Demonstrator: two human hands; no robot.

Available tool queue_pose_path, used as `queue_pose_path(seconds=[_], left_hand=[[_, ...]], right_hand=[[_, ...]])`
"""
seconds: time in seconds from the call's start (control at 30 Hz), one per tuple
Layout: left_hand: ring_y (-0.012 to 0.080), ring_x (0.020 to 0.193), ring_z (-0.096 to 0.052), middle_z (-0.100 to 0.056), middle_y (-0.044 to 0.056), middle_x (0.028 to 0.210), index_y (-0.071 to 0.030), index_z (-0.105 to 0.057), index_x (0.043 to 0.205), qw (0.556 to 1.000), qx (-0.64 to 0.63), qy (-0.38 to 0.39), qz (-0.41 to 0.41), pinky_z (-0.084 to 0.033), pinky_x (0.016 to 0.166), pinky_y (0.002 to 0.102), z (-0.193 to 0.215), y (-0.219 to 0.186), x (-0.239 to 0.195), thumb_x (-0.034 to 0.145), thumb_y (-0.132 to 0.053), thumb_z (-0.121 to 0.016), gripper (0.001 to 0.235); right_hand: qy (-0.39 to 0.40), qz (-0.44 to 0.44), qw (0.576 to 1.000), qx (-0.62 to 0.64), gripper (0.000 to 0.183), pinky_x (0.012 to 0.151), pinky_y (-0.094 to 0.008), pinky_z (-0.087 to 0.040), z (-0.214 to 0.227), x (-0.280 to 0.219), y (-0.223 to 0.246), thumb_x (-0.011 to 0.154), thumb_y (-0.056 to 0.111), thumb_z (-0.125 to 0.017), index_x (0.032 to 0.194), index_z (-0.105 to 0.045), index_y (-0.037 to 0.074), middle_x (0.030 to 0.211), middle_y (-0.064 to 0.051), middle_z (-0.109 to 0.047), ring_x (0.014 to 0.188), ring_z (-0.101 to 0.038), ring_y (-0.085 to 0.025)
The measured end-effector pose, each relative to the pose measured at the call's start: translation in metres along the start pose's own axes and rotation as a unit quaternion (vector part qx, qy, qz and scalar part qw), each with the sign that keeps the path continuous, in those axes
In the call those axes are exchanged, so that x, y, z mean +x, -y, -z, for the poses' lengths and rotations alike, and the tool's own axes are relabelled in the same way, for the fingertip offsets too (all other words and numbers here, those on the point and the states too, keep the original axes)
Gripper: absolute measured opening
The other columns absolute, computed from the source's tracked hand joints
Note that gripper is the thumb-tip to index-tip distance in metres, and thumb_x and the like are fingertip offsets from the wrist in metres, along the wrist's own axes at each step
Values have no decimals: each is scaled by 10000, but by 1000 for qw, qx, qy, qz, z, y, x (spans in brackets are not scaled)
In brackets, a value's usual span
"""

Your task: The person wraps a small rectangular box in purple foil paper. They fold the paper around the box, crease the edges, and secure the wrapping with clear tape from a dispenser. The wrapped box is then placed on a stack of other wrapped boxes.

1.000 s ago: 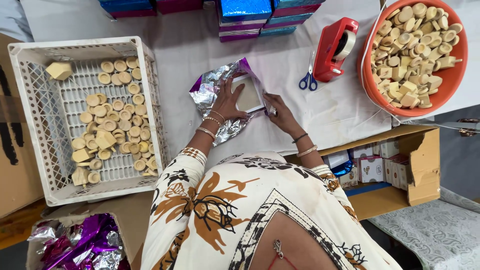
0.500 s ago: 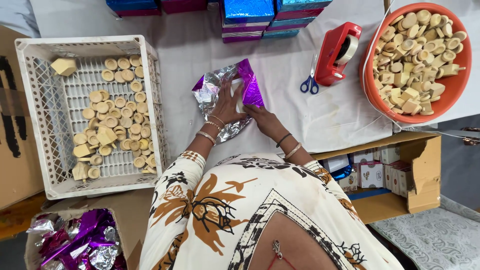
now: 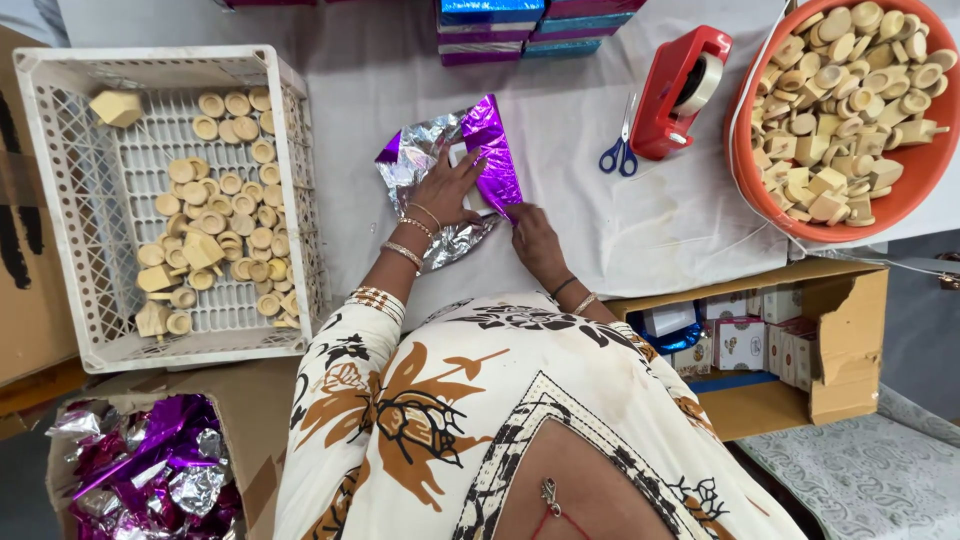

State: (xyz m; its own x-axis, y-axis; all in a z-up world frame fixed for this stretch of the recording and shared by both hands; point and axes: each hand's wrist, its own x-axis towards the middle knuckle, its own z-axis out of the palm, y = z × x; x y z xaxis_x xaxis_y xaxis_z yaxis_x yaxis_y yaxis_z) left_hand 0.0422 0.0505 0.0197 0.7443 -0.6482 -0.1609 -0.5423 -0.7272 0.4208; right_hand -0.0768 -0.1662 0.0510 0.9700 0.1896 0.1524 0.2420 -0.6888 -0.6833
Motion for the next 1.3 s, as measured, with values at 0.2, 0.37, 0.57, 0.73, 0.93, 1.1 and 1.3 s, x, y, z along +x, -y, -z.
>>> queue_pose_path(seconds=[0.2, 0.37, 0.57, 0.73, 0.93, 1.1, 1.3], left_hand=[[591, 1433, -228, -344, 82, 1613, -113, -411, 1544, 1000, -14, -2, 5, -526, 1045, 538, -13, 4, 4, 604, -514, -915, 1139], [621, 1407, -216, -336, 86, 1598, -98, -402, 1526, 1000, -30, 2, 4, -514, 1037, 550, 2, -2, 3, 615, -568, -907, 1142], [604, 1424, -219, -327, 54, 1625, -128, -404, 1546, 1000, -20, 5, 11, -518, 1045, 548, -4, 0, 2, 635, -519, -898, 1108], [568, 1458, -202, -303, 26, 1638, -159, -385, 1558, 998, -28, 42, 39, -539, 1001, 551, 5, -5, 2, 626, -490, -890, 1111], [615, 1412, -194, -340, 59, 1590, -132, -414, 1525, 999, 6, -37, -16, -523, 1044, 558, -12, 5, 4, 616, -567, -911, 1124], [615, 1428, -189, -338, 73, 1613, -118, -401, 1539, 1000, -12, -4, -4, -491, 1076, 552, -11, 6, 4, 610, -559, -910, 1148], [563, 1433, -259, -352, 46, 1618, -151, -422, 1542, 1000, -24, 7, 17, -525, 1043, 542, -7, 3, 4, 599, -502, -912, 1119]], right_hand=[[-106, -119, 987, -9, 434, 781, -416, -496, -17, -23, -22, 789, 160, -862, 1058, -543, 42, 1003, -137, -561, 934, -564, -310], [-29, -45, 998, -40, 280, 699, -394, -540, -39, -35, -36, 861, 259, -867, 924, -610, 167, 832, -53, -656, 800, -642, -257], [84, 38, 981, -172, 197, 655, -425, -550, -53, -30, -53, 966, 187, -667, 1155, -648, 135, 904, -79, -685, 757, -683, -270], [102, 80, 968, -213, 381, 629, -402, -556, -32, -19, -40, 898, 115, -628, 1278, -630, 138, 935, -82, -679, 766, -692, -247], [103, 83, 965, -225, 248, 660, -396, -559, -36, -8, -43, 931, 116, -619, 1179, -627, 133, 972, -56, -680, 795, -690, -235], [98, 223, 942, -229, 170, 834, -371, -599, -27, -7, -34, 838, 186, -638, 986, -590, 118, 1171, -77, -625, 1022, -689, -275], [200, 150, 944, -217, 580, 778, -379, -569, -20, 3, -12, 864, 29, -579, 1443, -607, 49, 1336, -127, -578, 945, -627, -263]])
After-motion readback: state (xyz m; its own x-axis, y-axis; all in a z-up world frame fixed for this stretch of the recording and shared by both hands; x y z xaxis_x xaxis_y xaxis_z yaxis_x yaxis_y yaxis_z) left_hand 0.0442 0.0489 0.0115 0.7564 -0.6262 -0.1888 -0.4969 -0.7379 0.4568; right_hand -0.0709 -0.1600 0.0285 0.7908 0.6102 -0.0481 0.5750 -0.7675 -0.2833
